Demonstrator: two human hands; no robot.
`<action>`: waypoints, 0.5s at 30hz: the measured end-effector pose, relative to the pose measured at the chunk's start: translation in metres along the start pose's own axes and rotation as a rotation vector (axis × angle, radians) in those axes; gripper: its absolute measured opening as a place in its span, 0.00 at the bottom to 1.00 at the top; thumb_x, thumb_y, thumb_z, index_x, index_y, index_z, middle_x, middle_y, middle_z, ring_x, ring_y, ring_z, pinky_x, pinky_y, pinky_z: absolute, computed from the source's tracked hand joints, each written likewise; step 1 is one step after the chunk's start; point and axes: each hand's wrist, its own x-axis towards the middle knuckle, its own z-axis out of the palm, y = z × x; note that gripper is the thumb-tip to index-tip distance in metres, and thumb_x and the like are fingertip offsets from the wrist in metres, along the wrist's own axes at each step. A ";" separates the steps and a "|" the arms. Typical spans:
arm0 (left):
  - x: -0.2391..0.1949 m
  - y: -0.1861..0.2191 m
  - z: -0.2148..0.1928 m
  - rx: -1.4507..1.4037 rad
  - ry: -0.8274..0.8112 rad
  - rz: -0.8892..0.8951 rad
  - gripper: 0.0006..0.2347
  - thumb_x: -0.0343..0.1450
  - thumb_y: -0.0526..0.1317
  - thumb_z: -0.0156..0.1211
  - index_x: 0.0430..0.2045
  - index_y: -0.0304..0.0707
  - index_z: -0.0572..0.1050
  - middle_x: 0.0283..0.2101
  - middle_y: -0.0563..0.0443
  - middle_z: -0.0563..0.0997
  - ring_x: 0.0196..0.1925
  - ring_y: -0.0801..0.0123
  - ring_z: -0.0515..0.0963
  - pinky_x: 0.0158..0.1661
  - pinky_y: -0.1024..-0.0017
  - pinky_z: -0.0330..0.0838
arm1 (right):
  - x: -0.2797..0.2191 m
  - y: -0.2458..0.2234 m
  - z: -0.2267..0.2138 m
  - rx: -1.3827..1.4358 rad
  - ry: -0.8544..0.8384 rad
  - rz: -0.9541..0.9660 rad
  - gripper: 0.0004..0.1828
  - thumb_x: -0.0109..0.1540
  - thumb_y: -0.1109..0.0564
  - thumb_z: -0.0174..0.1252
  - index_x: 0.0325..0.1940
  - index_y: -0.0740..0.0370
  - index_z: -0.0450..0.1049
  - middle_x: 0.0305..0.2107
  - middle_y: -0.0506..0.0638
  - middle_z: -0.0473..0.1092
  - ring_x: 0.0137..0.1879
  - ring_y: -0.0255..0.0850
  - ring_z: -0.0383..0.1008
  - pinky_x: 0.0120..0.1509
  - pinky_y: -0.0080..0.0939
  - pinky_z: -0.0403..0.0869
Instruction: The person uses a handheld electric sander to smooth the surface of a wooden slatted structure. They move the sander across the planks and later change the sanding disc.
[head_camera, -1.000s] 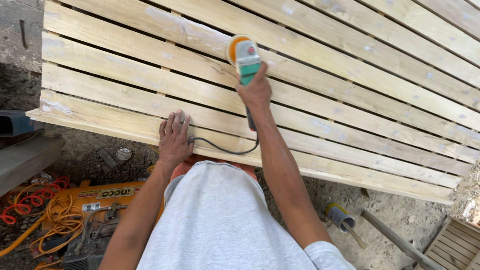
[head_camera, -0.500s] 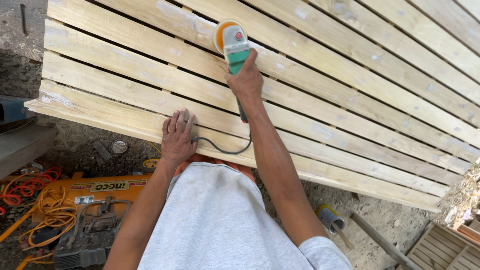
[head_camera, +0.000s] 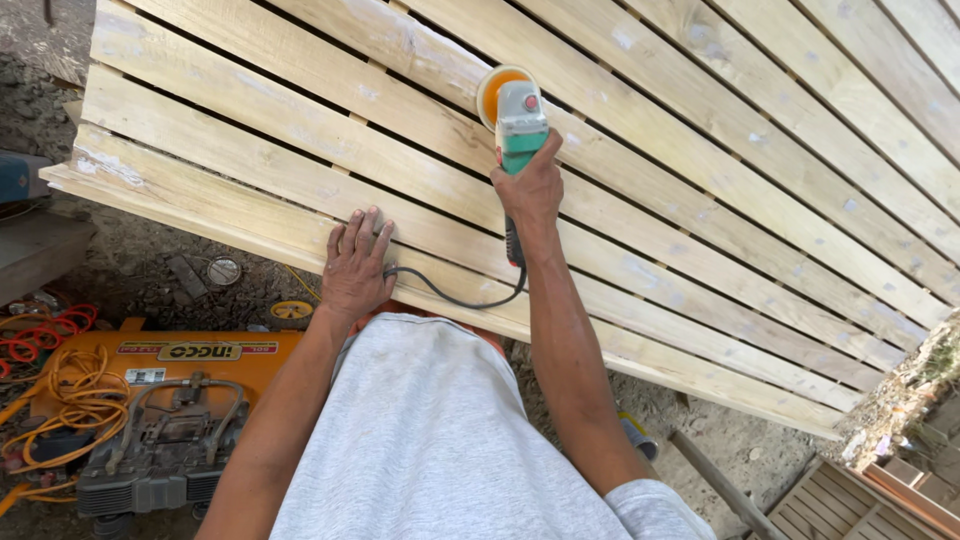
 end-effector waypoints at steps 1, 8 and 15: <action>0.001 0.001 0.001 0.000 0.004 0.002 0.32 0.66 0.50 0.61 0.68 0.42 0.65 0.75 0.40 0.58 0.77 0.51 0.54 0.72 0.50 0.46 | -0.002 0.005 -0.001 0.002 0.002 0.007 0.45 0.53 0.53 0.67 0.65 0.58 0.48 0.38 0.66 0.76 0.42 0.67 0.78 0.49 0.64 0.75; 0.000 0.000 0.002 0.006 0.002 -0.008 0.32 0.68 0.51 0.60 0.68 0.42 0.65 0.75 0.41 0.57 0.77 0.52 0.53 0.73 0.51 0.44 | -0.021 0.056 -0.018 -0.018 0.125 0.181 0.48 0.51 0.51 0.68 0.66 0.57 0.46 0.39 0.71 0.74 0.44 0.71 0.76 0.51 0.64 0.74; -0.001 0.003 -0.003 0.007 -0.052 -0.012 0.34 0.65 0.51 0.62 0.69 0.43 0.64 0.74 0.42 0.57 0.77 0.53 0.52 0.73 0.52 0.43 | -0.017 0.059 -0.003 -0.029 0.141 0.182 0.47 0.52 0.50 0.68 0.65 0.58 0.47 0.37 0.70 0.75 0.42 0.70 0.77 0.48 0.64 0.75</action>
